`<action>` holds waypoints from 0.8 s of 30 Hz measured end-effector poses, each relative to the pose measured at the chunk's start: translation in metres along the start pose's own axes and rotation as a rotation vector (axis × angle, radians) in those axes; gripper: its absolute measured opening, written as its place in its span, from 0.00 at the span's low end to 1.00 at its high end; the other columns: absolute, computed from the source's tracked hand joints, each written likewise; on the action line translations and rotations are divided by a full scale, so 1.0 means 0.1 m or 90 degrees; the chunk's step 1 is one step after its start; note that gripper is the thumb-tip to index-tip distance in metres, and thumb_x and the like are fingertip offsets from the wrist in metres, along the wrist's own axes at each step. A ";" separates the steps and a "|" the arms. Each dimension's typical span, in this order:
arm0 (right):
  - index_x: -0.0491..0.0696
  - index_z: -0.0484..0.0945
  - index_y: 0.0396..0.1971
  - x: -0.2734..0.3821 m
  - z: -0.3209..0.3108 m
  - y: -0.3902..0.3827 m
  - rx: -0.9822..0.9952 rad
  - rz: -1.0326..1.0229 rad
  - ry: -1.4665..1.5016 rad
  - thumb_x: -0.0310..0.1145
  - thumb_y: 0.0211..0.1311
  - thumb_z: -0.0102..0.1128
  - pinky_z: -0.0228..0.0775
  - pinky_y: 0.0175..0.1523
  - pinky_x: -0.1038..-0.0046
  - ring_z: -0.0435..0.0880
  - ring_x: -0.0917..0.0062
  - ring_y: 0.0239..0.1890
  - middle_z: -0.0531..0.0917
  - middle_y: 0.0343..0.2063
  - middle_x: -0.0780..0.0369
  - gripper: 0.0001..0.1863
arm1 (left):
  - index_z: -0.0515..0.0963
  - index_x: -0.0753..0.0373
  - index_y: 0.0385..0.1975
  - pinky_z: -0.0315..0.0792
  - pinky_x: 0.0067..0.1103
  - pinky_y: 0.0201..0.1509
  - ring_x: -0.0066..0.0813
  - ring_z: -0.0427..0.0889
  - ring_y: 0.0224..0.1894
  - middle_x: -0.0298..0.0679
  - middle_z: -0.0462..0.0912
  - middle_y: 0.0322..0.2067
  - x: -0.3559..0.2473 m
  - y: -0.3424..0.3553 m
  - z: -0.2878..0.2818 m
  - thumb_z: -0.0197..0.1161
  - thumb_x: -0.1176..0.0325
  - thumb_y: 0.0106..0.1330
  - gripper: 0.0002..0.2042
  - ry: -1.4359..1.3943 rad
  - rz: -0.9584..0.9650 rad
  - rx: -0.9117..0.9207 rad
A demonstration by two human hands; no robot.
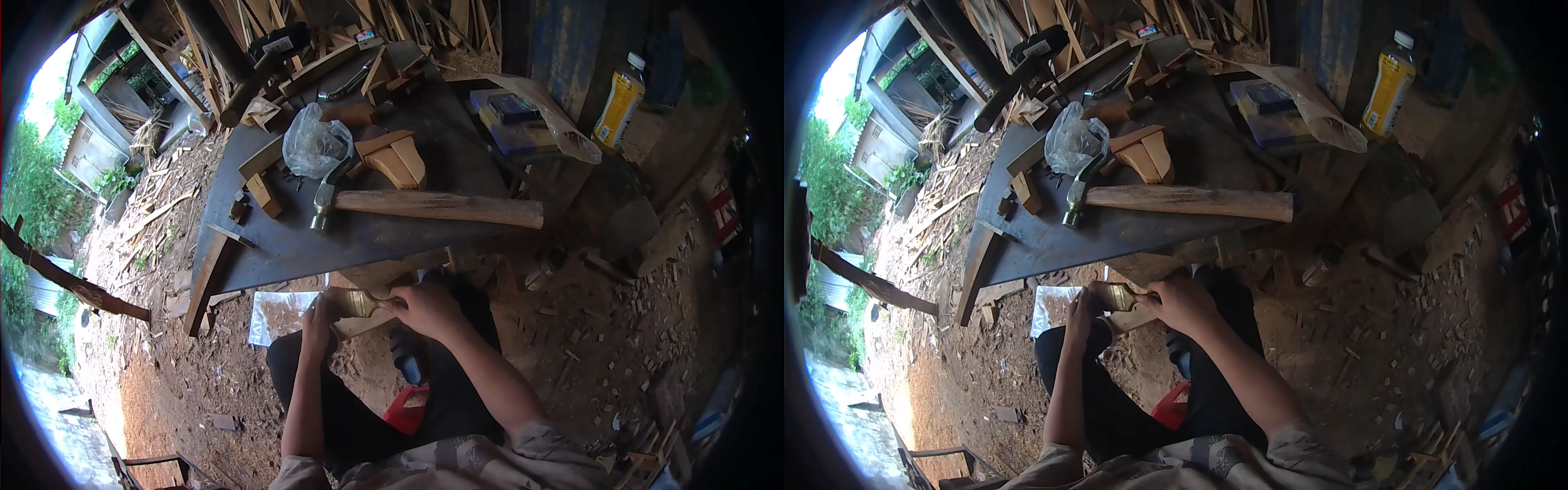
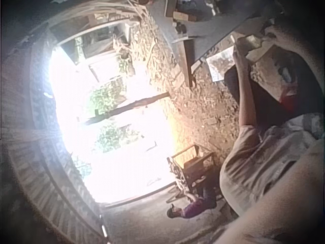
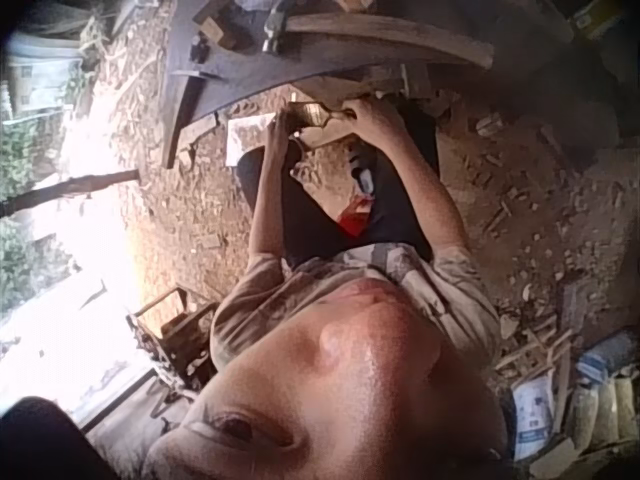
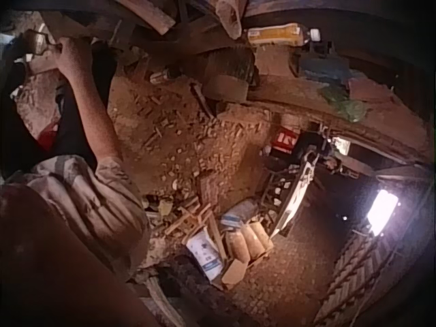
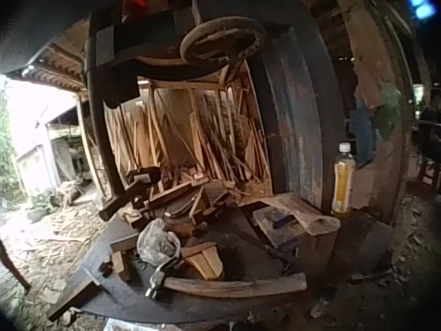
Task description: Assembling small wooden pieces using a hammer and brush.
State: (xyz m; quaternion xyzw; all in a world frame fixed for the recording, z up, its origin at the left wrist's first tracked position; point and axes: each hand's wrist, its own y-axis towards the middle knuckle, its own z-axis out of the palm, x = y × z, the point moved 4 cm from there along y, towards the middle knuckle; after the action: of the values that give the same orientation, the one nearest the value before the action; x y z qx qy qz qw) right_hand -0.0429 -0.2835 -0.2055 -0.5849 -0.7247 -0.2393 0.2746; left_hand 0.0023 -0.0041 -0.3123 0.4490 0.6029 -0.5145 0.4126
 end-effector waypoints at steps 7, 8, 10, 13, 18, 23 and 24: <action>0.49 0.87 0.41 0.00 -0.04 -0.01 -0.001 -0.026 0.061 0.53 0.69 0.62 0.79 0.44 0.60 0.89 0.58 0.36 0.88 0.31 0.54 0.21 | 0.79 0.71 0.48 0.71 0.23 0.44 0.22 0.74 0.37 0.34 0.78 0.33 -0.12 -0.07 0.06 0.42 0.54 0.84 0.24 0.061 0.111 -0.031; 0.50 0.87 0.42 0.03 -0.06 -0.02 -0.019 -0.087 0.092 0.53 0.69 0.63 0.79 0.45 0.61 0.89 0.58 0.36 0.88 0.32 0.54 0.21 | 0.78 0.72 0.48 0.71 0.23 0.44 0.22 0.74 0.37 0.34 0.78 0.34 -0.13 -0.08 0.07 0.42 0.54 0.84 0.24 0.050 0.099 -0.016; 0.50 0.88 0.43 0.01 -0.04 -0.01 -0.011 -0.043 0.055 0.54 0.69 0.62 0.80 0.45 0.61 0.89 0.58 0.37 0.89 0.32 0.55 0.21 | 0.78 0.72 0.48 0.71 0.24 0.45 0.22 0.74 0.38 0.34 0.78 0.34 -0.17 -0.10 0.08 0.41 0.54 0.85 0.25 0.038 0.086 -0.002; 0.51 0.88 0.43 0.00 -0.01 -0.01 -0.002 -0.023 0.037 0.54 0.68 0.62 0.80 0.45 0.62 0.89 0.59 0.37 0.89 0.32 0.55 0.21 | 0.77 0.63 0.39 0.61 0.18 0.36 0.14 0.64 0.32 0.23 0.67 0.29 -0.21 -0.12 0.10 0.43 0.56 0.85 0.19 0.000 0.067 0.020; 0.50 0.87 0.41 -0.01 0.01 0.00 0.004 0.017 0.018 0.55 0.69 0.61 0.79 0.43 0.60 0.89 0.59 0.35 0.87 0.29 0.55 0.22 | 0.75 0.77 0.56 0.69 0.23 0.60 0.23 0.76 0.50 0.38 0.82 0.47 -0.21 -0.10 0.06 0.41 0.54 0.85 0.27 0.074 0.062 -0.017; 0.51 0.87 0.40 0.01 0.02 -0.01 -0.023 0.006 0.053 0.56 0.69 0.61 0.78 0.41 0.60 0.88 0.58 0.34 0.86 0.26 0.55 0.22 | 0.76 0.77 0.55 0.70 0.24 0.57 0.24 0.76 0.48 0.38 0.82 0.44 -0.20 -0.07 0.08 0.41 0.53 0.85 0.28 0.070 0.101 0.029; 0.51 0.87 0.40 -0.01 0.03 -0.01 -0.023 0.030 0.016 0.56 0.69 0.61 0.78 0.41 0.60 0.88 0.58 0.34 0.86 0.26 0.55 0.22 | 0.76 0.77 0.54 0.71 0.23 0.53 0.24 0.77 0.45 0.37 0.82 0.41 -0.20 -0.07 0.04 0.41 0.52 0.85 0.28 0.088 0.099 -0.030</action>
State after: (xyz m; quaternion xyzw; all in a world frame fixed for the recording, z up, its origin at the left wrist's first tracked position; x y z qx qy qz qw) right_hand -0.0439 -0.2823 -0.2083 -0.6036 -0.7026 -0.2535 0.2789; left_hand 0.0010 -0.0110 -0.2915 0.5187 0.6053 -0.4343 0.4194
